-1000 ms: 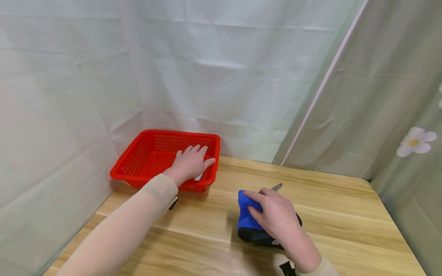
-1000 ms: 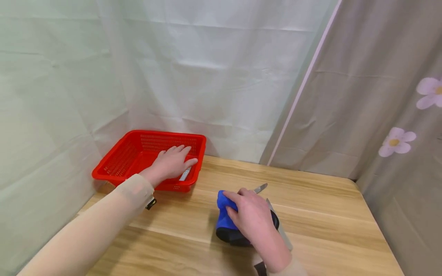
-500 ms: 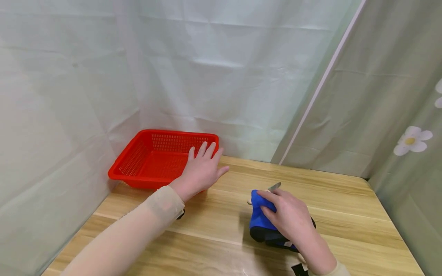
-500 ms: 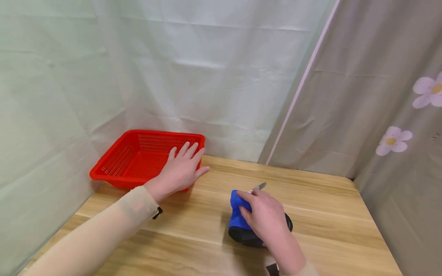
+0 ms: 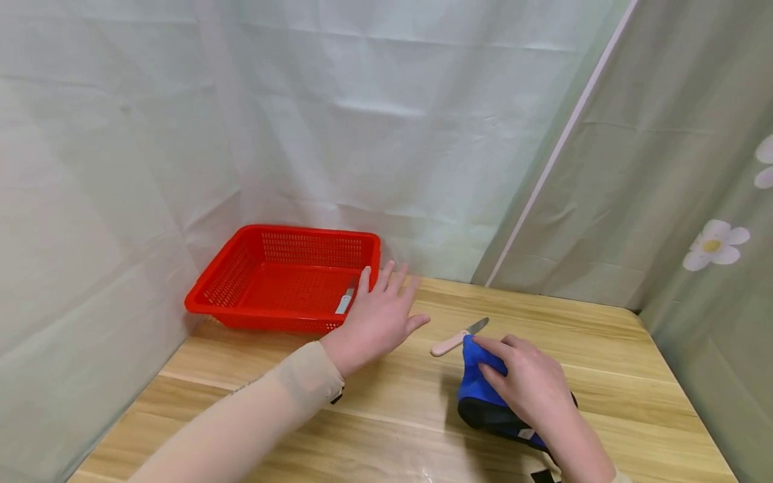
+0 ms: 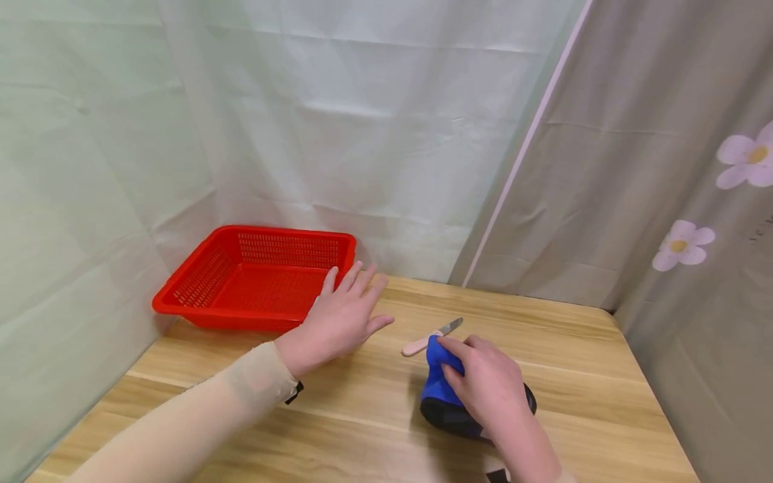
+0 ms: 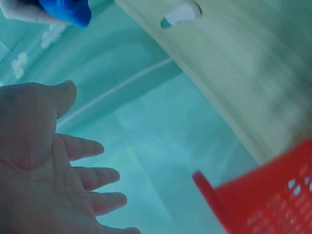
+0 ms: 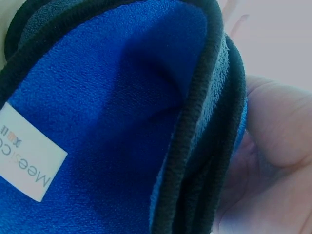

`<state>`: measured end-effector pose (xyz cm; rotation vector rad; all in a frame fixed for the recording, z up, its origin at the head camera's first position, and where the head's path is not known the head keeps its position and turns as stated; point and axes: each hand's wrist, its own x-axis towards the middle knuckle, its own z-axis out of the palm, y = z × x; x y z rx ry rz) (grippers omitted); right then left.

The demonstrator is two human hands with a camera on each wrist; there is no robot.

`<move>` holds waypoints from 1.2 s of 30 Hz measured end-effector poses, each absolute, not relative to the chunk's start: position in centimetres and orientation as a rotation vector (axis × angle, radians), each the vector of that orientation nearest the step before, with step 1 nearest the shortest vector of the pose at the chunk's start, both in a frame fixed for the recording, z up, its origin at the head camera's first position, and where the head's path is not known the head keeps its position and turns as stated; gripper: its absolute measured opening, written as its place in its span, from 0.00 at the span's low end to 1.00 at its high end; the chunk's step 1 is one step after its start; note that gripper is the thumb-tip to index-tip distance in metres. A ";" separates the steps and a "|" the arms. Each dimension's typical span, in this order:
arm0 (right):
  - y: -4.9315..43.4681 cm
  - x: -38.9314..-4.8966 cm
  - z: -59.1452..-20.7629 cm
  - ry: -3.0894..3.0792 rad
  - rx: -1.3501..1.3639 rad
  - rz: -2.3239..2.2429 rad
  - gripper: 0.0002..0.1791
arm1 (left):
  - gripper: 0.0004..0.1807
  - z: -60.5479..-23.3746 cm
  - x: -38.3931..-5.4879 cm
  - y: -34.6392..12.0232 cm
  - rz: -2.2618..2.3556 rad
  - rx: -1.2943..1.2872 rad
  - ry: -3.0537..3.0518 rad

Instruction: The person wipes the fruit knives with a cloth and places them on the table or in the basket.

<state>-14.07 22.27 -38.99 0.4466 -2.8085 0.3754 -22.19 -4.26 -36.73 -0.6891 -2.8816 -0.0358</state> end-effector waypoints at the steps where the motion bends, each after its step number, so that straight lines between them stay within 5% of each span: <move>1: 22.5 -14.0 -39.0 -2.809 0.441 0.372 0.26 | 0.43 -36.9 -22.1 -4.0 -0.041 -0.702 -2.876; 36: 28.1 -13.6 -39.4 -2.910 0.180 0.363 0.26 | 0.31 -42.8 -22.3 2.1 0.018 -0.867 -2.916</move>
